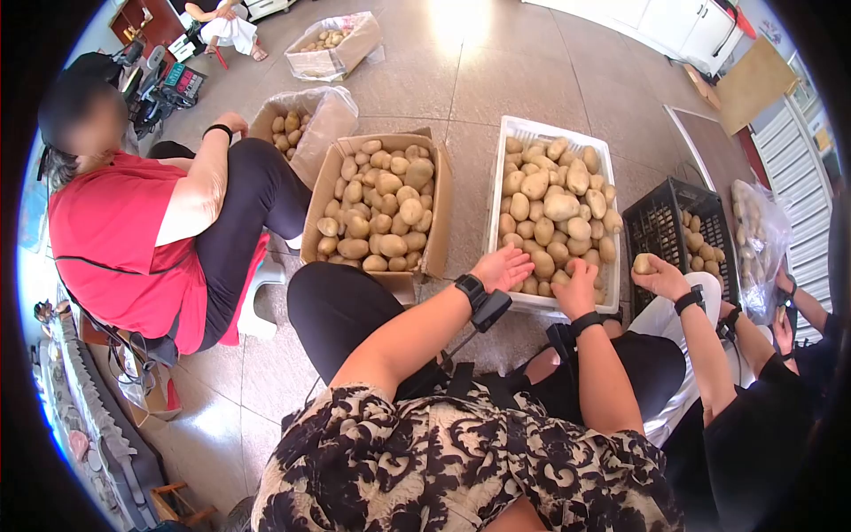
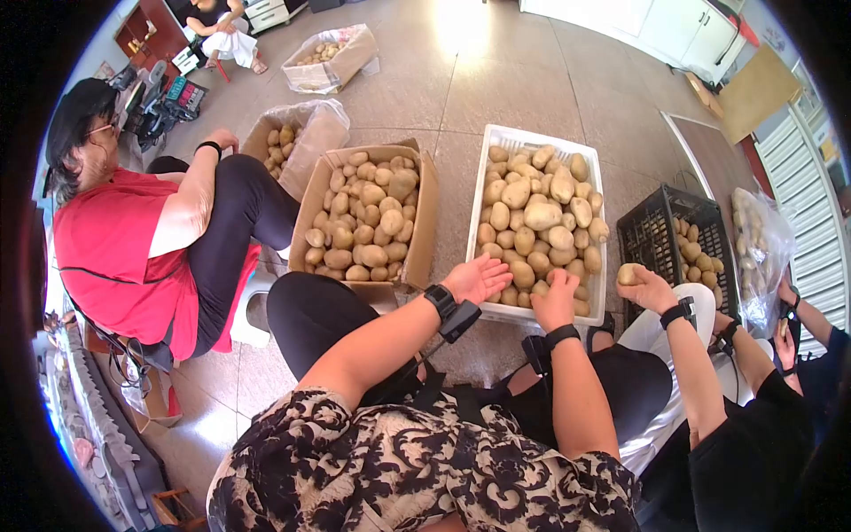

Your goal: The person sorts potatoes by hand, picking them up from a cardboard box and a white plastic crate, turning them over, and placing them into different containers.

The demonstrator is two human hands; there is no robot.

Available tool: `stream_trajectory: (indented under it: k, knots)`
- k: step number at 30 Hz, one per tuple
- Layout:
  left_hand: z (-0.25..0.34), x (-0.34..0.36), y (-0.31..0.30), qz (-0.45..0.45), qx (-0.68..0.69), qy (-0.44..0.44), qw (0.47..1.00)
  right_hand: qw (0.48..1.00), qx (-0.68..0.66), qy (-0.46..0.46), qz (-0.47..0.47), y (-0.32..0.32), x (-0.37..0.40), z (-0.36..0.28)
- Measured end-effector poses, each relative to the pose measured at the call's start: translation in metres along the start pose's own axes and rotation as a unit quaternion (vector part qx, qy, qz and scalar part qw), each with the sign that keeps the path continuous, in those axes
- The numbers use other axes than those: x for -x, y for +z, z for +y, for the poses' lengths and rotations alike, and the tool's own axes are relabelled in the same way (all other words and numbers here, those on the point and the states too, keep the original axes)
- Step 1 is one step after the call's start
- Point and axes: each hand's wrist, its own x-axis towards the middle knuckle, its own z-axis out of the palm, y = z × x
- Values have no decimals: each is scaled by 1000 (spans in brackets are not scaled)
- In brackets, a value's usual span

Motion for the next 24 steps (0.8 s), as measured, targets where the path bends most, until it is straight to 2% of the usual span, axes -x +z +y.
stream_trajectory:
  k: [7, 11, 18, 22, 24]
  knots:
    - [-3, 2, -2, -12, 19, 3, 1000, 998, 39, -28, -40, 4, -4, 14]
    - [-4, 10, 1, -5, 20, 15, 1000, 995, 67, 0, -74, 3, -1, 9]
    - [-10, 8, -11, -32, 41, 10, 999, 999, 27, -5, -44, 4, -1, 12]
    - [-8, 11, -12, -21, 55, 5, 998, 999, -6, 23, -29, -16, 2, -9]
    - [-9, 9, -15, -30, 57, 1, 998, 1000, -19, 3, -8, -20, 2, -16]
